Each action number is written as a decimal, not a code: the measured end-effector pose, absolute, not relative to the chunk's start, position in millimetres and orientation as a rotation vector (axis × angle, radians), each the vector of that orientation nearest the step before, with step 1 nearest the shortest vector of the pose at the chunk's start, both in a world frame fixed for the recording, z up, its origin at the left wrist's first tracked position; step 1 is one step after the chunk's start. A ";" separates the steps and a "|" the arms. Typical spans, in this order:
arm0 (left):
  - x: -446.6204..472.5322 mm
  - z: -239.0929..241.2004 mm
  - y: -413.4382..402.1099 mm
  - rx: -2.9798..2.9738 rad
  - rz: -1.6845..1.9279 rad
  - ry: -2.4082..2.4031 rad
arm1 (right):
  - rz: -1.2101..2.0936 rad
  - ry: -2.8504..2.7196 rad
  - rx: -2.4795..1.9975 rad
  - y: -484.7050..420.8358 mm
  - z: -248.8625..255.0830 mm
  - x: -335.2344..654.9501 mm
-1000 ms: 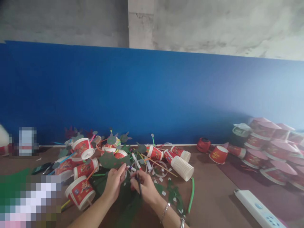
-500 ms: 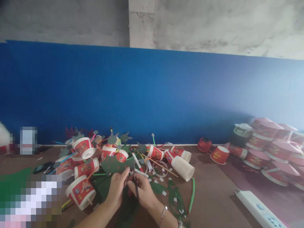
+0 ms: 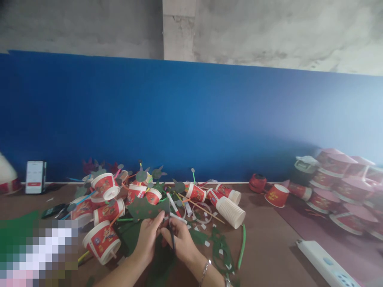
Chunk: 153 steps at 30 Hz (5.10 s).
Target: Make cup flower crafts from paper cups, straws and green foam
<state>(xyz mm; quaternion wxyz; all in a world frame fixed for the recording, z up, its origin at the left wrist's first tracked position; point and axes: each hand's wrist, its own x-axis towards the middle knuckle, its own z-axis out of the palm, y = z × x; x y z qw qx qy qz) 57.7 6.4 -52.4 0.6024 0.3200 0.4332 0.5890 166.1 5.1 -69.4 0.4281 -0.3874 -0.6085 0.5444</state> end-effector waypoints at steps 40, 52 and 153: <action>53.9 -54.4 9.8 0.758 1.342 0.965 | 1.306 -1.497 -0.965 6.7 -71.8 166.2; 48.3 -49.2 13.0 0.859 1.408 1.015 | 1.335 -1.436 -1.014 7.0 -69.7 166.6; 33.7 -55.2 31.9 0.855 1.531 1.008 | 1.561 -1.325 -1.087 3.4 -66.8 167.0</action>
